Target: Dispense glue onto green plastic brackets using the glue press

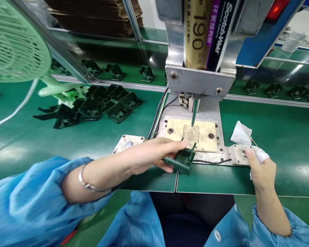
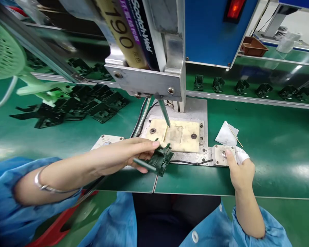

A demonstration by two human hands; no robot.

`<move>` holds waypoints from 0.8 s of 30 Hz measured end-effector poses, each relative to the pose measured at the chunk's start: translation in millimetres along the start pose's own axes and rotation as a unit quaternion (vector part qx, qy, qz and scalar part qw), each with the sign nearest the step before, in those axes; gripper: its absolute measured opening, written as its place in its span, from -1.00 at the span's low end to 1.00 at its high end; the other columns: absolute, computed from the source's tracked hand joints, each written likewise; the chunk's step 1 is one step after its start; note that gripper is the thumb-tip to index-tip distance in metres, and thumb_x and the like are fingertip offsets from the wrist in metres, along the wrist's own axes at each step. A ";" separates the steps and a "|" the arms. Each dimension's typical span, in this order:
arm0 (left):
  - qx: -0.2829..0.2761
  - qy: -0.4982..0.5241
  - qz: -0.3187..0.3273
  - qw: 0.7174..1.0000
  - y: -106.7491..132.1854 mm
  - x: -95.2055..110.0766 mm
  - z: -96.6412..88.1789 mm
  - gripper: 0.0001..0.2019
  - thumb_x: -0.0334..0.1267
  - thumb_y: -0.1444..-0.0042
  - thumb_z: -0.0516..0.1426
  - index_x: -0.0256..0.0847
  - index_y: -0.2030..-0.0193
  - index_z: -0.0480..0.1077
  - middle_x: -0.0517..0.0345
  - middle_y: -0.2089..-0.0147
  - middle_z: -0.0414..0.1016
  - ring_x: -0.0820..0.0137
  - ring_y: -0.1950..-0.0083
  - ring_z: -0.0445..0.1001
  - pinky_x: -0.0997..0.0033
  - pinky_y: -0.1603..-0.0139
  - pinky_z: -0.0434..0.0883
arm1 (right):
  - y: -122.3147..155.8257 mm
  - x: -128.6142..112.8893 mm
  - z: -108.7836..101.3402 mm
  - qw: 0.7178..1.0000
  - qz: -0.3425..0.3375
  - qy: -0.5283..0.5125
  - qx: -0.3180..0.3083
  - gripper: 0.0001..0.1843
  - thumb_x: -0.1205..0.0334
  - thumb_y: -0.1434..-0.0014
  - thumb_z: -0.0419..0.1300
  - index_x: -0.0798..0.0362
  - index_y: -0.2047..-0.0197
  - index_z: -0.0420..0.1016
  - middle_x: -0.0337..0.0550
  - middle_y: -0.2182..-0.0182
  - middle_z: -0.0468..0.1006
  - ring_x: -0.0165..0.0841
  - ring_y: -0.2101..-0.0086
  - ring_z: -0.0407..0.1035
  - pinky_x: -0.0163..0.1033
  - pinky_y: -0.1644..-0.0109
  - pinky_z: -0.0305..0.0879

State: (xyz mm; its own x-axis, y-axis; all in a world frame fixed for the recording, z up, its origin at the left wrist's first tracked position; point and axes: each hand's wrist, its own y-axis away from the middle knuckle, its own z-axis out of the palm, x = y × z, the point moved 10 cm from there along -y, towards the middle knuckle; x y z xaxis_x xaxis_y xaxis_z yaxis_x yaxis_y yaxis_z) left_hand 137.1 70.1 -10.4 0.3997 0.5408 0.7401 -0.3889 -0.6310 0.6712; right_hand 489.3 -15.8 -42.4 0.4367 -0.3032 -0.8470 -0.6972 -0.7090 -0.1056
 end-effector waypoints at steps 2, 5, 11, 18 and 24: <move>0.026 -0.002 0.062 0.998 14.8 -5.4 -1.0 -0.43 0.08 0.20 0.43 -0.20 0.13 0.42 0.00 0.09 0.46 0.10 -0.02 0.47 0.34 0.27 0.52 | 5.2 1.7 -12.4 0.998 -0.003 -0.034 0.056 -0.33 -0.33 0.05 0.36 0.12 0.14 0.69 0.07 0.21 0.70 0.04 0.13 0.57 0.04 0.00 0.45; 0.065 0.003 0.213 0.975 43.9 -10.7 -0.6 -0.44 -0.16 0.13 0.45 -0.10 -0.01 0.36 0.01 -0.03 0.46 0.14 -0.14 0.46 0.40 0.16 0.52 | 32.5 0.2 -37.0 0.985 -0.034 -0.042 0.162 -0.40 -0.23 -0.09 0.34 0.16 0.08 0.68 0.10 0.17 0.69 0.02 0.10 0.57 0.02 -0.04 0.45; 0.038 -0.019 0.465 0.884 100.3 -6.1 24.7 -0.32 -0.45 0.00 0.40 0.09 -0.22 0.33 0.07 -0.16 0.42 0.22 -0.23 0.45 0.29 -0.21 0.51 | 131.2 -84.1 -14.8 0.940 -0.336 0.050 0.008 -0.81 0.25 -0.19 0.35 0.03 0.10 0.65 -0.19 0.45 0.62 -0.38 0.56 0.44 -0.27 0.39 0.39; 0.007 -0.080 0.543 0.836 115.9 16.6 44.0 -0.18 -0.44 0.05 0.43 0.07 -0.32 0.25 0.04 -0.18 0.45 0.16 -0.25 0.44 0.14 -0.36 0.44 | 195.2 -168.7 19.1 0.874 -0.426 -0.025 -0.231 -0.87 0.30 -0.29 0.15 -0.03 0.33 0.35 -0.31 0.60 0.42 -0.39 0.63 0.34 -0.26 0.55 0.25; 0.016 -0.092 0.552 0.829 114.9 15.8 49.9 -0.17 -0.47 0.04 0.42 0.07 -0.34 0.23 0.06 -0.17 0.44 0.19 -0.25 0.43 0.19 -0.39 0.40 | 206.8 -176.5 31.7 0.855 -0.494 0.013 -0.155 -0.82 0.37 -0.29 0.11 0.02 0.38 0.32 -0.28 0.61 0.35 -0.40 0.61 0.28 -0.25 0.52 0.17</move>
State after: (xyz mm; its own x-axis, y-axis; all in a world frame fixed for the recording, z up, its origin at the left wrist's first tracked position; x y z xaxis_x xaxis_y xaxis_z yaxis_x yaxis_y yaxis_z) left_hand 140.1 -21.6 76.4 -0.0633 -0.4682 0.8813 -0.5810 -0.7007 -0.4140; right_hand 250.0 -88.7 68.7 0.7409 0.5310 -0.4112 0.2030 -0.7607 -0.6165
